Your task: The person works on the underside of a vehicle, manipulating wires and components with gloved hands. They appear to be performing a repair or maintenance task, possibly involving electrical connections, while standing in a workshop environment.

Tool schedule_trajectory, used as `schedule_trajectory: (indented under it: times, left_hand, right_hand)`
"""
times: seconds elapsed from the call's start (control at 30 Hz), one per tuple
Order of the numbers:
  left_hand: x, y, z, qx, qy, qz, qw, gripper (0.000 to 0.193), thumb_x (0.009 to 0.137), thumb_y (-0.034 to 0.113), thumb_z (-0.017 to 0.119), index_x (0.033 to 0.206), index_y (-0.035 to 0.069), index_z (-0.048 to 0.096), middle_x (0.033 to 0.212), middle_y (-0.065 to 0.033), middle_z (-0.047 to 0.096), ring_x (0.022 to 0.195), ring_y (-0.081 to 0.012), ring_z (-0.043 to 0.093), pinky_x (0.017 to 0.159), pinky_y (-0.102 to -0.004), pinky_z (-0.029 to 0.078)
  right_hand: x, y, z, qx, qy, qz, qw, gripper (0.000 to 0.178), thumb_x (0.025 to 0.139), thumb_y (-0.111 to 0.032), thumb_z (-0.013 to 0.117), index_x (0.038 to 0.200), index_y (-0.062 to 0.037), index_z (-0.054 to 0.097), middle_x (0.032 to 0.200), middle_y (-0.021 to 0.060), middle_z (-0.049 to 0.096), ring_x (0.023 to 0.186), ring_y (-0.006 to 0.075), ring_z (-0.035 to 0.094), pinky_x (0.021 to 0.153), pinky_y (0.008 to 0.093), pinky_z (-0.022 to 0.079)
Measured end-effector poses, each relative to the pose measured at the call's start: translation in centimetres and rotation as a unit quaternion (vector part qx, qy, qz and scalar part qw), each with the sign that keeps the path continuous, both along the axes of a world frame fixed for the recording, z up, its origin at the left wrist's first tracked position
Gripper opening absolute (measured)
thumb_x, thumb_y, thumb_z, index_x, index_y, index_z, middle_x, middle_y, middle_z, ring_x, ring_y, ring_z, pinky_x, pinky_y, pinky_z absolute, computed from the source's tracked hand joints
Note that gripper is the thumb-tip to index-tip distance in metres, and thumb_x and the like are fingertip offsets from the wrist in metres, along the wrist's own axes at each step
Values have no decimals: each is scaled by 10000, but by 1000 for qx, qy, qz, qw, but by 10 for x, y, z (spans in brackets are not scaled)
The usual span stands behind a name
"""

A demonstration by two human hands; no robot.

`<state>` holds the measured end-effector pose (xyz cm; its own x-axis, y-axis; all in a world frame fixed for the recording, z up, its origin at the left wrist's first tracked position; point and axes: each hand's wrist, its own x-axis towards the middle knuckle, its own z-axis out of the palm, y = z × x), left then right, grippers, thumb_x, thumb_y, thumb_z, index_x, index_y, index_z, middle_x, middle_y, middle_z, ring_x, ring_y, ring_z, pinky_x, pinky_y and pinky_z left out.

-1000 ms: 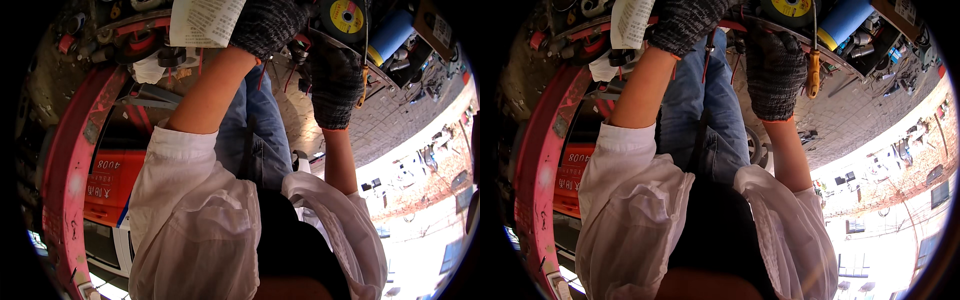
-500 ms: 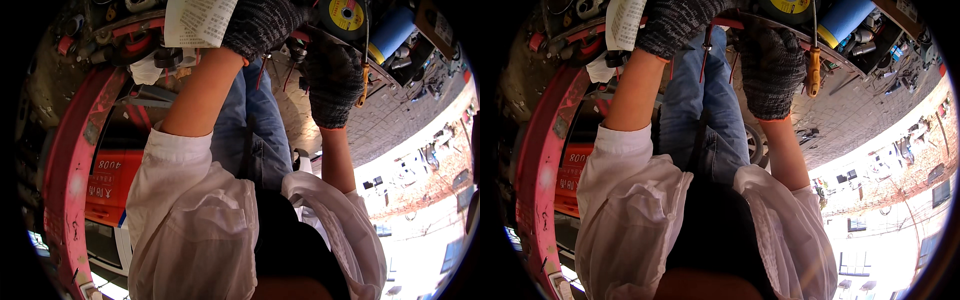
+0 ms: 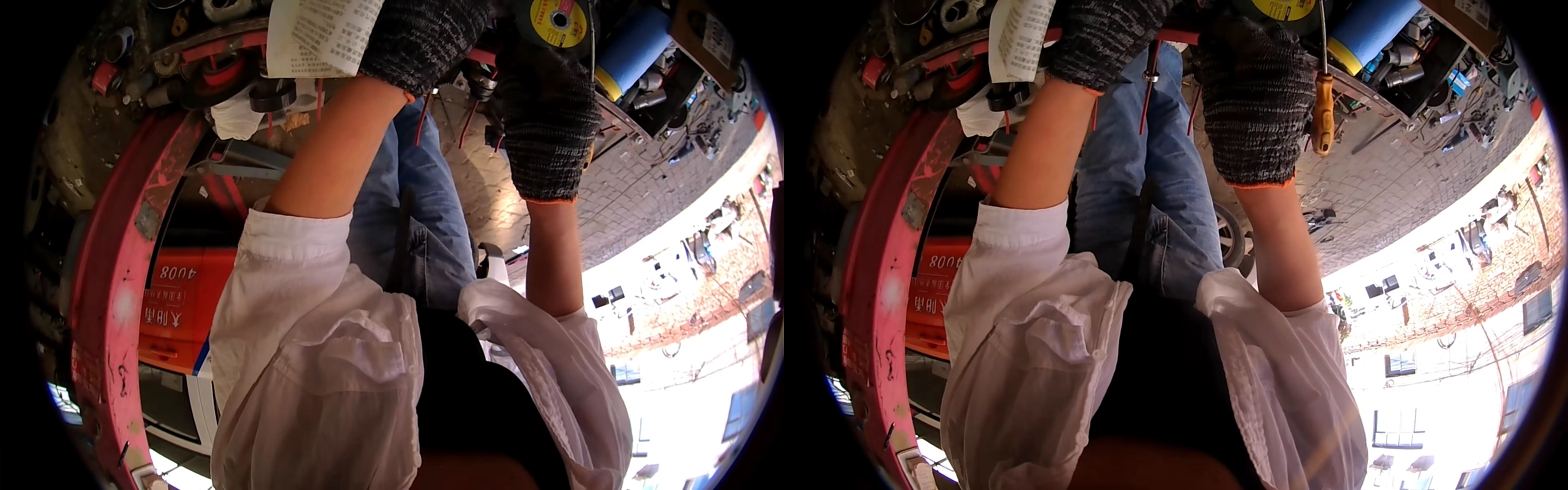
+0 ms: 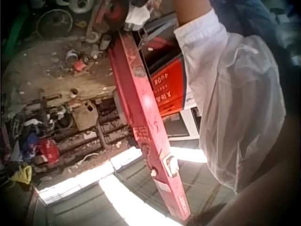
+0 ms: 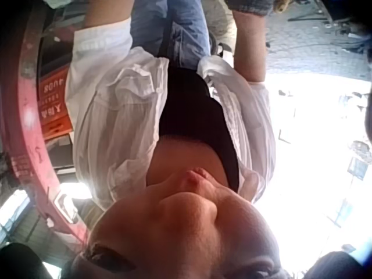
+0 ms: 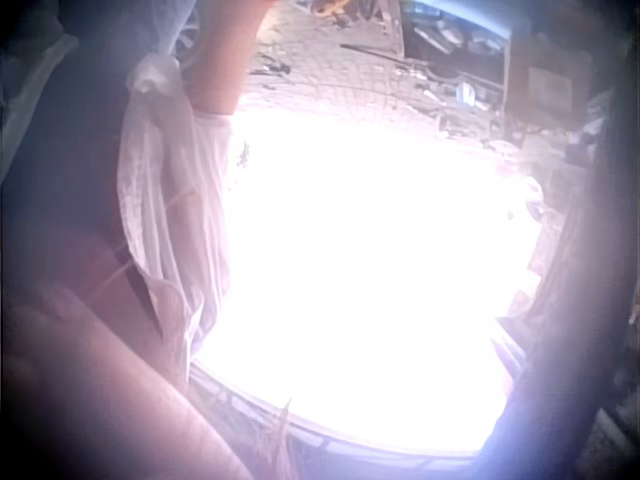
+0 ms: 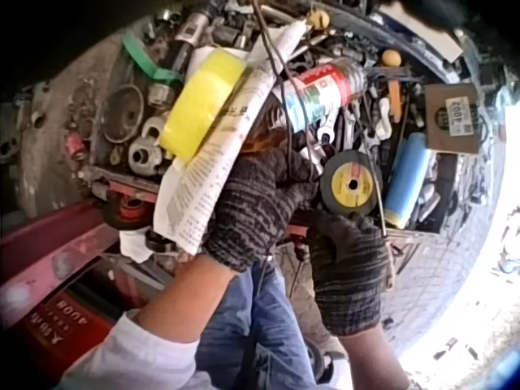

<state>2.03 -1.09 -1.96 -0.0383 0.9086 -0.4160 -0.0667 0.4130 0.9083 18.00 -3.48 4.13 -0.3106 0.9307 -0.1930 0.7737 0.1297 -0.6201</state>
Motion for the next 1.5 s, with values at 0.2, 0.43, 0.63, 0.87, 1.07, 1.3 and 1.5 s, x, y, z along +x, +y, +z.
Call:
schedule_trajectory:
  times: [0.2,0.43,0.63,0.87,1.07,1.3,1.5]
  left_hand:
    - [0,4,7,-31,-12,-4,999,189,885,-18,730,1071,10,704,981,-83,733,913,-190,689,834,-322,561]
    - [-4,-1,8,-16,-29,11,999,184,878,-14,736,1058,10,703,980,-89,733,897,-208,684,832,-333,560]
    - [-1,3,1,60,79,-18,995,215,876,38,761,1083,3,714,1000,-112,744,909,-245,688,868,-370,552]
    - [-7,4,4,43,44,-32,998,256,887,80,769,1128,14,714,1013,-119,759,956,-266,704,910,-383,544]
    - [-14,2,10,29,85,-70,993,320,909,122,759,1214,42,706,1087,-122,767,1033,-271,713,945,-394,536]
    - [-20,-1,15,131,184,-104,969,301,951,220,727,1218,80,727,1146,-151,744,1067,-328,694,971,-424,525]
    - [-15,3,23,5,-55,-58,997,285,950,225,743,1181,58,736,1116,-136,752,1027,-281,704,943,-397,531]
  right_hand:
    - [3,-1,-1,52,-49,20,997,214,922,-114,739,1125,-51,760,997,153,750,913,309,717,840,394,559]
    - [-6,-4,4,42,-47,7,998,215,922,-114,739,1125,-48,761,1003,144,748,900,298,719,826,392,557]
    - [-3,-24,0,20,-76,13,997,232,926,-92,734,1151,-39,758,987,132,741,857,244,714,783,343,554]
    - [7,-33,9,-39,-10,-34,999,315,923,-10,729,1236,-33,742,1042,98,756,909,155,712,778,290,560]
    - [14,-39,14,-42,81,-170,981,290,937,-12,723,1226,-7,737,1124,102,763,983,149,714,872,294,570]
    - [16,-41,-9,-96,180,-229,952,291,899,-43,771,1189,-24,753,1085,100,771,932,184,735,865,320,572]
    - [10,-37,-15,-70,111,-136,982,279,934,1,718,1212,-5,737,1115,91,766,1010,157,723,906,299,570]
